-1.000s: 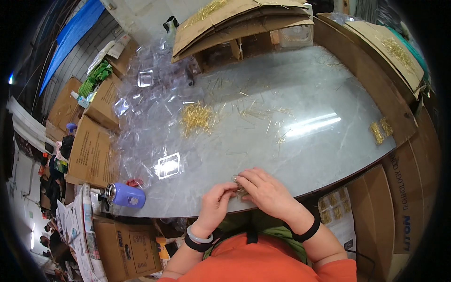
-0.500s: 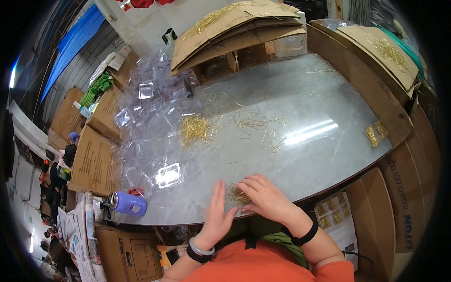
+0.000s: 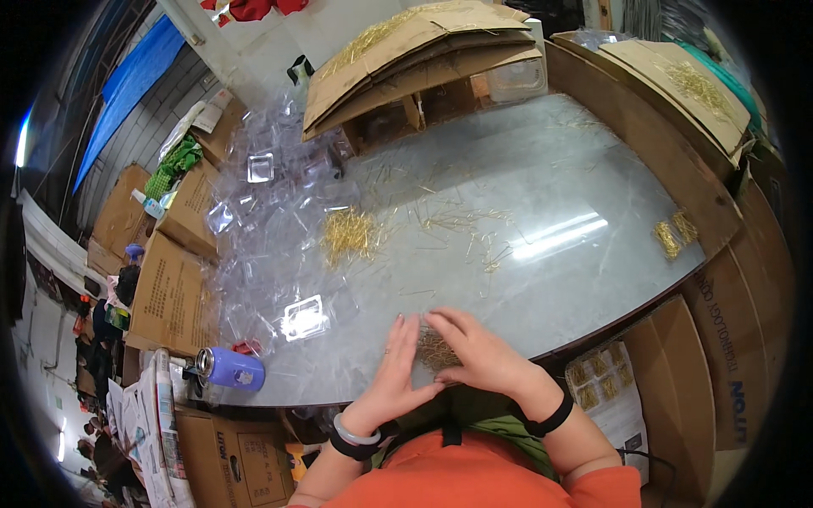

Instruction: Sorting and packing small gold-colored metal pins or components into small plastic containers and bags.

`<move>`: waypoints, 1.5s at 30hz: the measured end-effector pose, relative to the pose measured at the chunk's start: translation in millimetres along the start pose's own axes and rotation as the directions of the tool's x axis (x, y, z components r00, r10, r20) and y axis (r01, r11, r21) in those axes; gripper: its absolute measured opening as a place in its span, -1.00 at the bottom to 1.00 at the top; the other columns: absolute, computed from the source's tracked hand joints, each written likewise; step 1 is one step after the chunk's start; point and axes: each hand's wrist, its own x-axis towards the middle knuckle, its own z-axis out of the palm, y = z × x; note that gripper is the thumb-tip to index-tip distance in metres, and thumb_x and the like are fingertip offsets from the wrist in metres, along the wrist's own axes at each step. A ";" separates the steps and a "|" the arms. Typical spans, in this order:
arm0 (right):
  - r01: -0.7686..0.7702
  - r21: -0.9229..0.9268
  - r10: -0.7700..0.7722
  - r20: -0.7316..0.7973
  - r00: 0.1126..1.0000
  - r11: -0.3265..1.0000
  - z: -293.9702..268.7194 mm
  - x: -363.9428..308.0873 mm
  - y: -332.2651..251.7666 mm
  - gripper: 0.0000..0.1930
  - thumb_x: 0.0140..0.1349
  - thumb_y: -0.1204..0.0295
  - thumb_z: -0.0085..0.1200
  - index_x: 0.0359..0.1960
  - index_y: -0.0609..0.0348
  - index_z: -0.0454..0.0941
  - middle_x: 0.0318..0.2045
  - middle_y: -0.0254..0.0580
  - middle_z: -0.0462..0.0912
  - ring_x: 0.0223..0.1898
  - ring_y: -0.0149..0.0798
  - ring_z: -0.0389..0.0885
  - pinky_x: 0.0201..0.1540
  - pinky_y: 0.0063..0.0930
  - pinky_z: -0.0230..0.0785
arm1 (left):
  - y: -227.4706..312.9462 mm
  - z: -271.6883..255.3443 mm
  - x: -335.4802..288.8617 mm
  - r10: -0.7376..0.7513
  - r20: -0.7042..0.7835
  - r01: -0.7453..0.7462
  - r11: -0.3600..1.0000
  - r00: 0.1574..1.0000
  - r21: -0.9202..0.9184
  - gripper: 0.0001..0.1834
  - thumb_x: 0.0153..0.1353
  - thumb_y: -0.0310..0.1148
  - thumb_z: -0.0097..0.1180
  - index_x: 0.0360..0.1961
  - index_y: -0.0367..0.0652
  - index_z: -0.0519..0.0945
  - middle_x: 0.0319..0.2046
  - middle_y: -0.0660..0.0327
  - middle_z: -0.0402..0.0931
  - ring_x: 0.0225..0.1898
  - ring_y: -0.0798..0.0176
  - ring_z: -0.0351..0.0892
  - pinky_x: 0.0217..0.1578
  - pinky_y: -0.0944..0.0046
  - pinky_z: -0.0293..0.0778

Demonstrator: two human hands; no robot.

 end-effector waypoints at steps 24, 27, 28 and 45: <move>-0.230 -0.304 0.182 -0.178 0.967 0.924 -11.5 -38.6 -18.7 -0.13 0.03 0.47 0.43 0.43 0.18 0.27 0.24 0.10 0.46 0.31 0.14 0.39 0.37 -0.06 0.28 | -6.3 28.3 20.2 0.100 -0.042 -0.088 0.968 0.994 0.236 -0.24 0.34 -0.22 0.25 0.46 -0.30 0.25 0.40 -0.08 0.23 0.46 -0.34 0.12 0.46 -0.24 0.09; -0.221 -0.307 0.165 -0.198 0.966 0.926 -6.1 -39.8 -7.2 -0.19 0.04 0.49 0.42 0.38 0.21 0.32 0.20 0.08 0.50 0.26 0.14 0.43 0.35 -0.04 0.29 | -11.2 28.6 13.3 0.116 -0.041 -0.104 0.968 0.992 0.228 -0.29 0.34 -0.29 0.24 0.43 -0.32 0.29 0.37 -0.08 0.27 0.43 -0.33 0.18 0.45 -0.24 0.12; -0.227 -0.286 0.170 -0.209 0.963 0.931 -5.8 -37.8 -5.1 -0.21 0.05 0.50 0.41 0.36 0.22 0.33 0.19 0.07 0.51 0.25 0.15 0.44 0.35 -0.04 0.30 | -11.3 26.7 12.6 0.121 -0.045 -0.109 0.971 0.992 0.214 -0.29 0.33 -0.30 0.24 0.42 -0.34 0.29 0.36 -0.09 0.28 0.42 -0.32 0.19 0.44 -0.24 0.13; -0.189 -0.007 0.186 -0.132 0.974 0.982 8.0 -22.7 -17.5 -0.26 0.19 0.59 0.10 0.45 0.38 0.14 0.44 0.29 0.20 0.47 0.28 0.18 0.51 -0.05 0.08 | -9.5 31.2 4.3 0.148 -0.108 -0.123 0.970 0.983 0.209 -0.24 0.24 -0.57 0.23 0.42 -0.48 0.18 0.27 -0.21 0.21 0.38 -0.39 0.21 0.36 -0.19 0.28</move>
